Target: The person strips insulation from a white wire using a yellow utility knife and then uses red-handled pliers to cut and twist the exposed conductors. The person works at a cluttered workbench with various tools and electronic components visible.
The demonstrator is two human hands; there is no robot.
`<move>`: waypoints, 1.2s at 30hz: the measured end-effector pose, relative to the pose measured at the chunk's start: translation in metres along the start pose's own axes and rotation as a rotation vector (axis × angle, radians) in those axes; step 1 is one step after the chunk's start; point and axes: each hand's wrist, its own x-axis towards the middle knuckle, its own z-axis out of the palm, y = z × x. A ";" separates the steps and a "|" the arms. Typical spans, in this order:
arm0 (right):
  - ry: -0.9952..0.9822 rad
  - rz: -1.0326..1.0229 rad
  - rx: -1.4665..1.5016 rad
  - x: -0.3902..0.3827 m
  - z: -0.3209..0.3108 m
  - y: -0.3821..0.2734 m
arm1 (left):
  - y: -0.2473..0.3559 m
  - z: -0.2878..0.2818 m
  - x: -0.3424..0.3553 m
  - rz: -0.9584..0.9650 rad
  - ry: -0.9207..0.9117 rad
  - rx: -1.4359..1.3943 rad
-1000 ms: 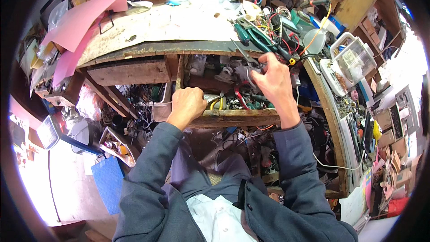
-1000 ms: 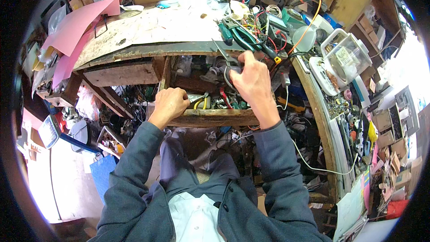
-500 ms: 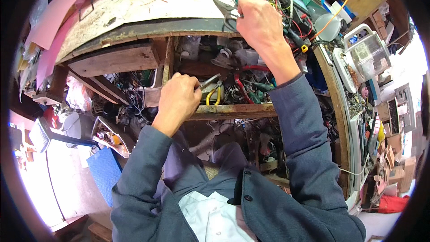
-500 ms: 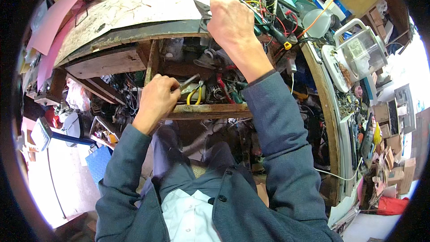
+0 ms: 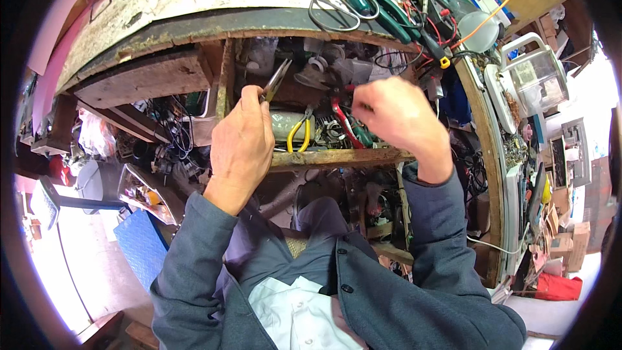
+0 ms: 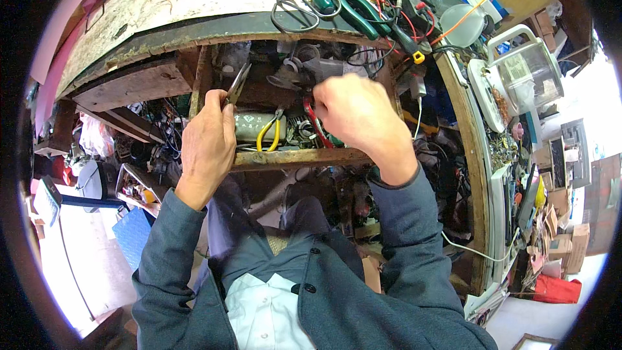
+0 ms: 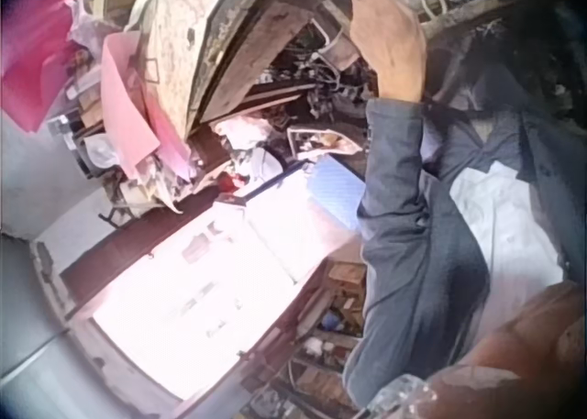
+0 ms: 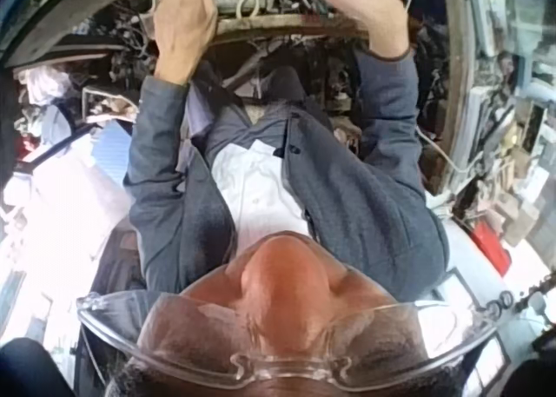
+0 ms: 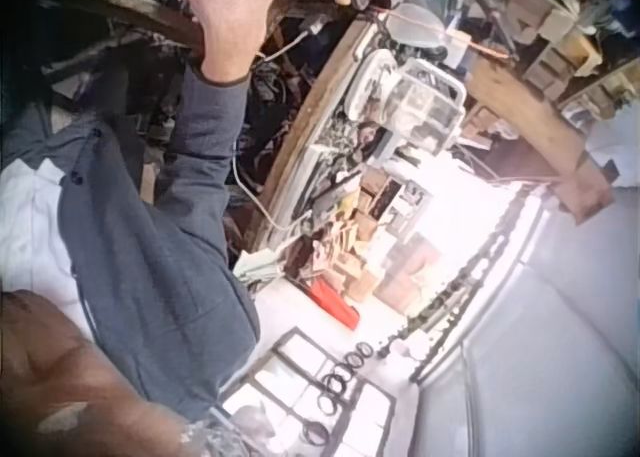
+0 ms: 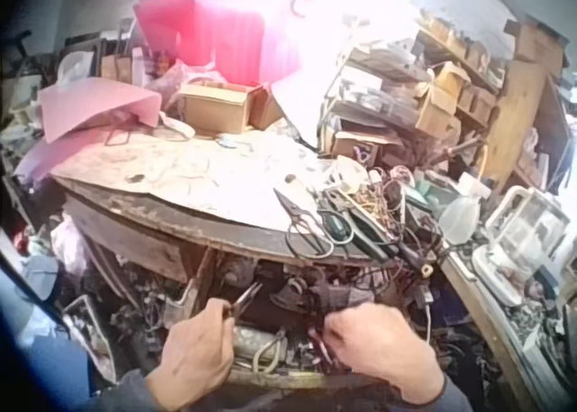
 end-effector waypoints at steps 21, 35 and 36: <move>0.153 -0.102 -0.090 0.002 0.075 0.027 | -0.003 0.000 0.000 0.033 -0.020 0.043; 0.756 0.185 0.100 -0.059 0.025 0.021 | -0.011 0.001 0.003 0.054 -0.069 0.003; 0.792 0.177 0.170 -0.061 0.027 0.020 | -0.012 0.002 0.002 0.057 -0.092 0.045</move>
